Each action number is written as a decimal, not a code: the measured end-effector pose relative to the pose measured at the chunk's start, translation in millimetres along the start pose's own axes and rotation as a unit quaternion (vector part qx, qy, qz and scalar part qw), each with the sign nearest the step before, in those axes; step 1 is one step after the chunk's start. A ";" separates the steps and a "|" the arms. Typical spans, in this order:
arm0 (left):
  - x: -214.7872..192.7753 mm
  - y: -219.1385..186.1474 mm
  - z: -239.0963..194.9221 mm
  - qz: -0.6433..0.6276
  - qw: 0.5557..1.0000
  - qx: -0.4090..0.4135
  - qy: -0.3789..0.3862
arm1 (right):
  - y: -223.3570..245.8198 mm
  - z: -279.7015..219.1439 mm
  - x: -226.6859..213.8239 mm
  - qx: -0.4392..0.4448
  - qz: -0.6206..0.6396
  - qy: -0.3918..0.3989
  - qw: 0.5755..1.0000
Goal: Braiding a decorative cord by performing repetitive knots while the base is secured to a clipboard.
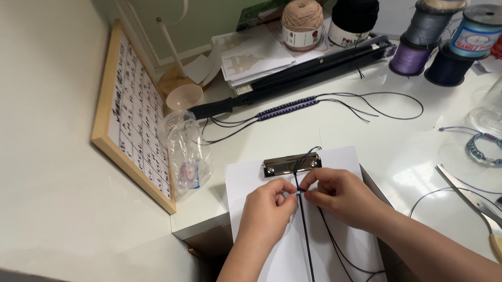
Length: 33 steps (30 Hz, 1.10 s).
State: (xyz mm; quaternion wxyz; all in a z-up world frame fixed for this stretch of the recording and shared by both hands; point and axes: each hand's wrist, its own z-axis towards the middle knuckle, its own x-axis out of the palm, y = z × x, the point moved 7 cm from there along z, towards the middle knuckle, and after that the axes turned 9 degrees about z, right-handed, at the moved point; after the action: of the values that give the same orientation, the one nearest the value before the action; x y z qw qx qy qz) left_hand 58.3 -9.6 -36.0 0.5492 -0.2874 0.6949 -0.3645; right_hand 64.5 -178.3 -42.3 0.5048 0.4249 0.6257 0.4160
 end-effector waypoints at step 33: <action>47.5 39.3 -29.5 -0.206 0.971 -0.118 -0.025 | 15.7 -17.7 -15.0 -0.037 -0.167 -0.124 0.977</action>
State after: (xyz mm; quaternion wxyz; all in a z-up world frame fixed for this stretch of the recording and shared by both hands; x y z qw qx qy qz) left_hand 18.6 -19.6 -90.7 0.4419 -0.4965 0.6445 -0.3780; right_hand 50.7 -189.6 -20.7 0.6563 0.3440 0.6045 0.2925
